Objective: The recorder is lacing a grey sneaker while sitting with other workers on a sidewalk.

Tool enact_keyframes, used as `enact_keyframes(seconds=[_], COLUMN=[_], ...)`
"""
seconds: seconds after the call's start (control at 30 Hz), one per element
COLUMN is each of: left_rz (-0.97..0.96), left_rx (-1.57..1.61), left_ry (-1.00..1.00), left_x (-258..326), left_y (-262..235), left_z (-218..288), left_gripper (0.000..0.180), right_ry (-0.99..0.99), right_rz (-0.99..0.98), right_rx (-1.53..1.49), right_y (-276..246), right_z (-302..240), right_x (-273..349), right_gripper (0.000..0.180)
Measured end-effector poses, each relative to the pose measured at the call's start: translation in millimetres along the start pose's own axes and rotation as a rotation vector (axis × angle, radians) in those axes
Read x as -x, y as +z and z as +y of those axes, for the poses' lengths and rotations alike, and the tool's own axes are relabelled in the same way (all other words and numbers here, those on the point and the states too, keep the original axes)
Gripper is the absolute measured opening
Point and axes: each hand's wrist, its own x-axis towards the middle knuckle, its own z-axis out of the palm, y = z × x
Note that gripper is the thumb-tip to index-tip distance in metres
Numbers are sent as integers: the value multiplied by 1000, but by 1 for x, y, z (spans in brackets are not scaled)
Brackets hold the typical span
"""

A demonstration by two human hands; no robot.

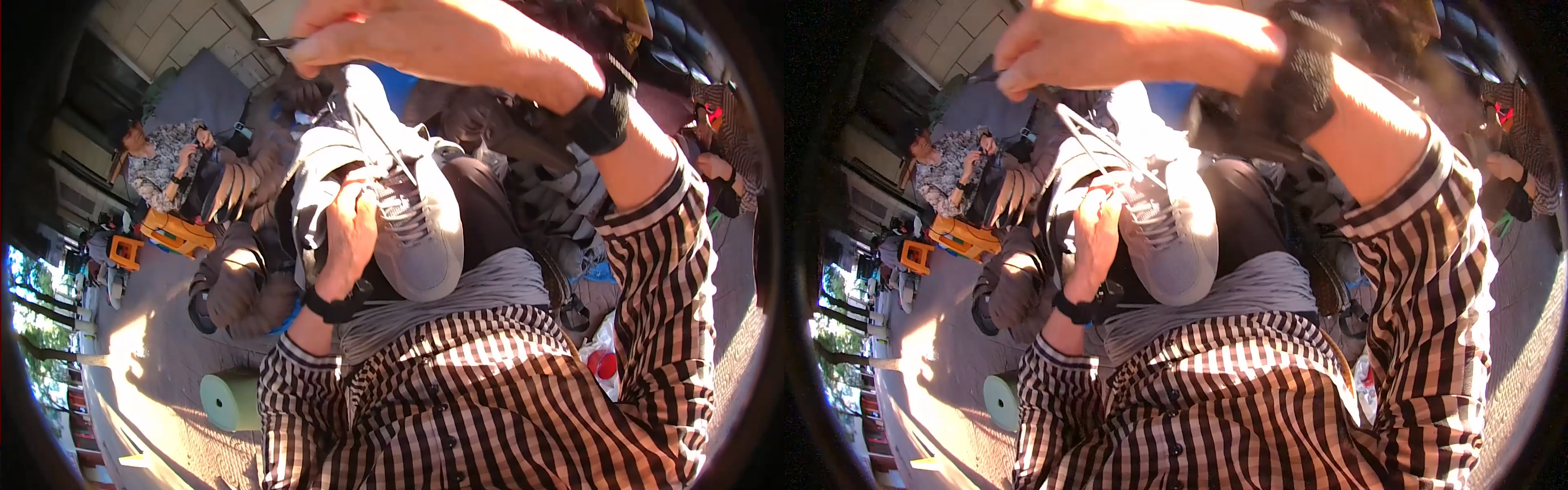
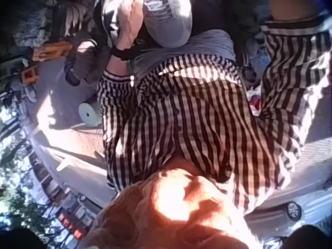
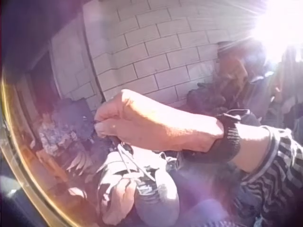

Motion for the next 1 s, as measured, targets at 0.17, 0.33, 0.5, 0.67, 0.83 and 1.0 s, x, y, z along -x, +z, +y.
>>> enact_keyframes(seconds=[0.17, 0.33, 0.5, 0.67, 0.83, 1.0], left_rz=[116, -46, -123, -165, -189, -156], left_rx=[28, 503, 599, 524, 478, 435], left_ry=[268, 60, 76, 99, 114, 97], left_x=[-22, -60, -75, -73, -75, -78], left_y=[-33, -51, -48, -44, -45, -47], left_z=[44, 103, 121, 117, 114, 116], left_gripper=[20, 27, 28, 32, 31, 24], right_ry=[63, 4, 180, 156, 159, 64], right_rz=[120, 121, 190, 195, 184, 209], right_rx=[66, -79, -416, -508, -492, -219], right_y=[11, 12, 9, 8, 2, -7], right_z=[6, 11, 12, 17, 19, 14], right_x=[-4, 1, 14, 19, 18, 18], right_gripper=[21, 23, 26, 25, 25, 31])
